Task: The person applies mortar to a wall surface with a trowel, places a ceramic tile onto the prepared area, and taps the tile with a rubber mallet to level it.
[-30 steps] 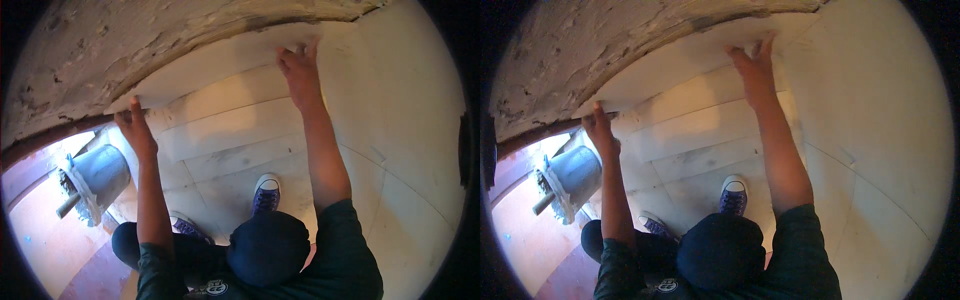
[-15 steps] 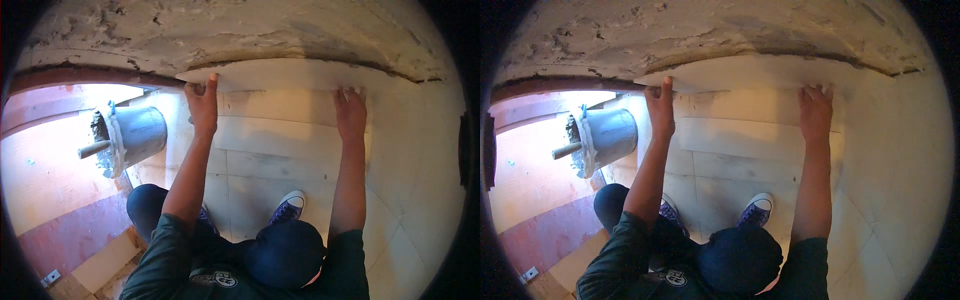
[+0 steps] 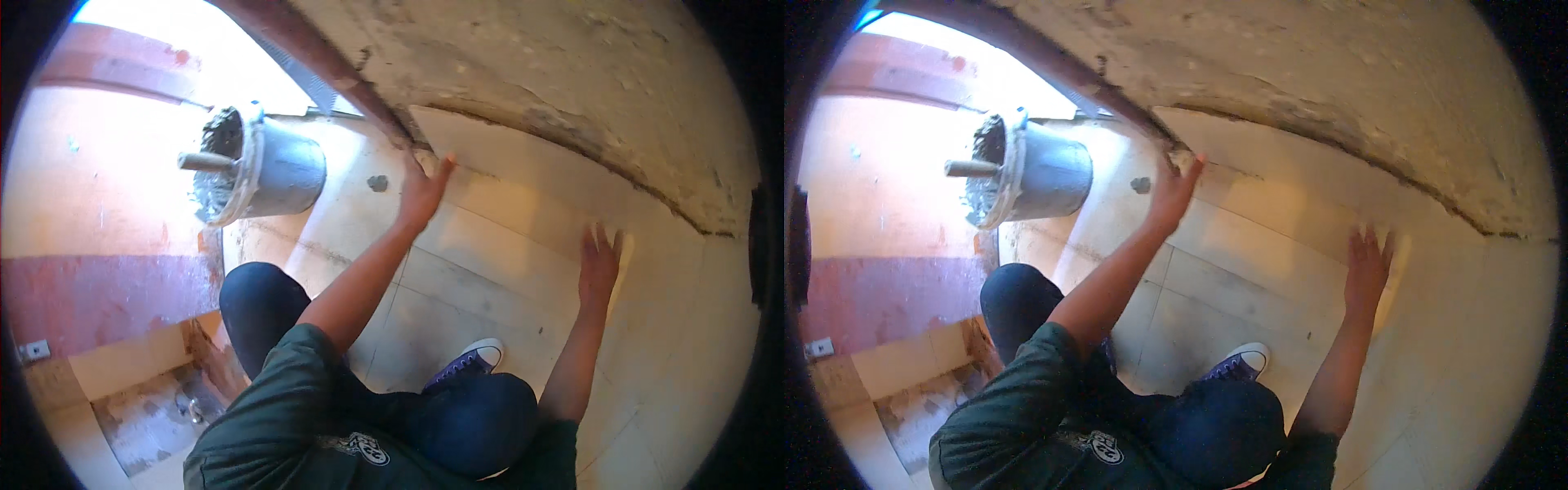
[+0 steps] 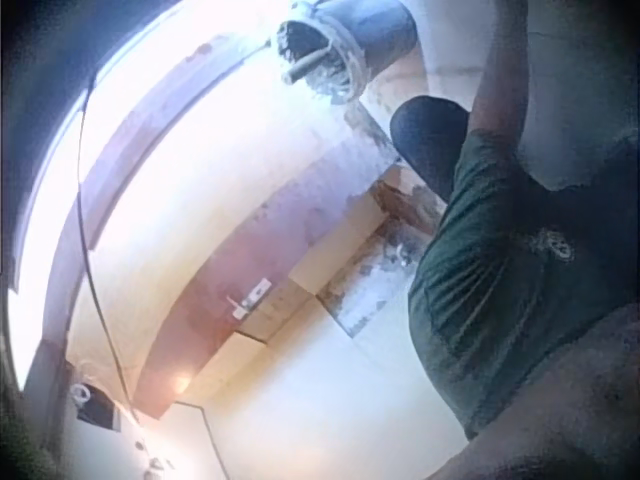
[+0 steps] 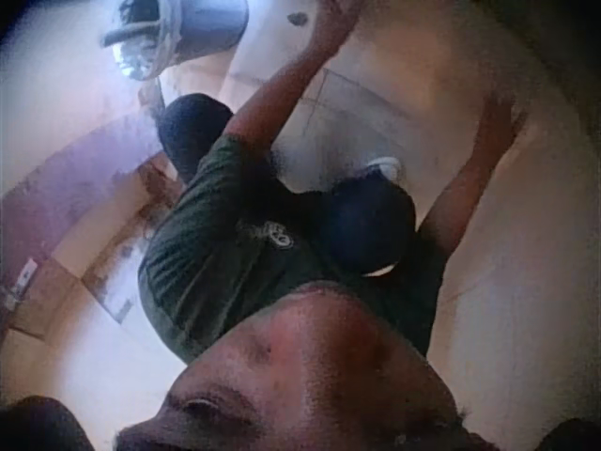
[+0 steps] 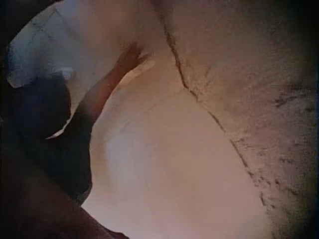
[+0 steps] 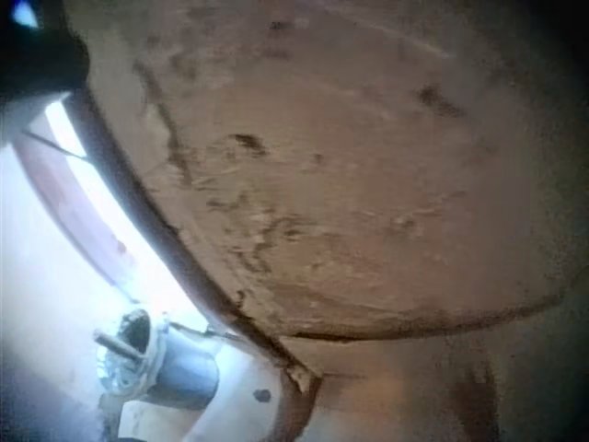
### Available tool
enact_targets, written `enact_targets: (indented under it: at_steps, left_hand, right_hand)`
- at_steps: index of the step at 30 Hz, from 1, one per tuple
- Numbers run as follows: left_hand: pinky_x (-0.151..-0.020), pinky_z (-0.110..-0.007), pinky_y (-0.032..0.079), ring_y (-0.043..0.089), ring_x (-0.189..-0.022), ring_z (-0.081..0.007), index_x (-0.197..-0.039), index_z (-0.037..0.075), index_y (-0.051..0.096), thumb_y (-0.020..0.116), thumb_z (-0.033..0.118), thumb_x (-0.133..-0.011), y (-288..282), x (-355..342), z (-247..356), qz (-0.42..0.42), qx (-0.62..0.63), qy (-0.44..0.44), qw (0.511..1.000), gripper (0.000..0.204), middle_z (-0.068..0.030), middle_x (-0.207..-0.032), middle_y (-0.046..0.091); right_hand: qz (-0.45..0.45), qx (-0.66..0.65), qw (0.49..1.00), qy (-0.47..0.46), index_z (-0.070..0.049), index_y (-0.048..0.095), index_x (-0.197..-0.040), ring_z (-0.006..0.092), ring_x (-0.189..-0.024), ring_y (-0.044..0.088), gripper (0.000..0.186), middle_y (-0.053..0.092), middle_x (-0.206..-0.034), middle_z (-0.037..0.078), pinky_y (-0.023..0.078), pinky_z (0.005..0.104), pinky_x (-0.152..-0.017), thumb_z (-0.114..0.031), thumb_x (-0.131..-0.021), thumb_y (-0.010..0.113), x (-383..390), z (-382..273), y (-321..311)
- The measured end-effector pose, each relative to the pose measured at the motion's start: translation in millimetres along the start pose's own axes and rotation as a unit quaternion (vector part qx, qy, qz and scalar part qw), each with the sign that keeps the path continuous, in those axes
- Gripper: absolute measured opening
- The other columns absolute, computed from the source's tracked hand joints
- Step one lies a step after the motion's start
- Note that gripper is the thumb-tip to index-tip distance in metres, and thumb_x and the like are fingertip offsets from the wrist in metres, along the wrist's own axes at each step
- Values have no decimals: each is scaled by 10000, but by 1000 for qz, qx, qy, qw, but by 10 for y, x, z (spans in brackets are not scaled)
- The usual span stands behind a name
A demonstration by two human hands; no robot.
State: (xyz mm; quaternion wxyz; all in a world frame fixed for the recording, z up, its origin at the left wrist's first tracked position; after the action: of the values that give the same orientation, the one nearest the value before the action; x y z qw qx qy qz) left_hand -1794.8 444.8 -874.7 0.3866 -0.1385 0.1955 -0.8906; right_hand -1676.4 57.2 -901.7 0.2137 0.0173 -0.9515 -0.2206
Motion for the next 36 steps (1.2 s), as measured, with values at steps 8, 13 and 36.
enact_targets:
  at_steps: [8,13,36]
  left_hand:
    - [-837,-473,556,702,-976,-367,-999,90,745,615,213,-904,83,404,-115,-443,-357,195,799,203,-169,-1002,739]
    - [-812,-502,555,699,-941,-401,-959,68,733,597,242,-940,-718,449,605,-565,-400,243,680,222,-190,-940,733]
    - [-857,-429,520,626,-696,-186,-894,112,492,576,331,-1047,-5076,189,729,165,90,344,920,281,-2,-629,584]
  right_hand:
    - [-110,310,935,134,5,655,-965,146,-725,594,228,668,-802,68,514,309,-737,-222,-981,666,831,755,287]
    - [-251,479,825,165,55,708,-952,171,-764,674,296,707,-781,113,533,322,-762,-216,-1006,601,985,863,913]
    - [-464,522,690,188,31,574,-1347,169,-942,687,394,715,-1100,124,564,317,-863,-229,-1051,556,1294,1189,4754]
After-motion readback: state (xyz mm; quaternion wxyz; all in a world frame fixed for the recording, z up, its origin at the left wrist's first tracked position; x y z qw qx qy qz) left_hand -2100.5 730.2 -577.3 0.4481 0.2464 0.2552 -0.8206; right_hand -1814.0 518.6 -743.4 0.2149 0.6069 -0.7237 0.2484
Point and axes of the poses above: each hand's wrist, its own x-axis away from the middle knuckle, its own y-axis out of the palm, z = x × y, the point moved 5 cm from there along -x, towards the middle knuckle
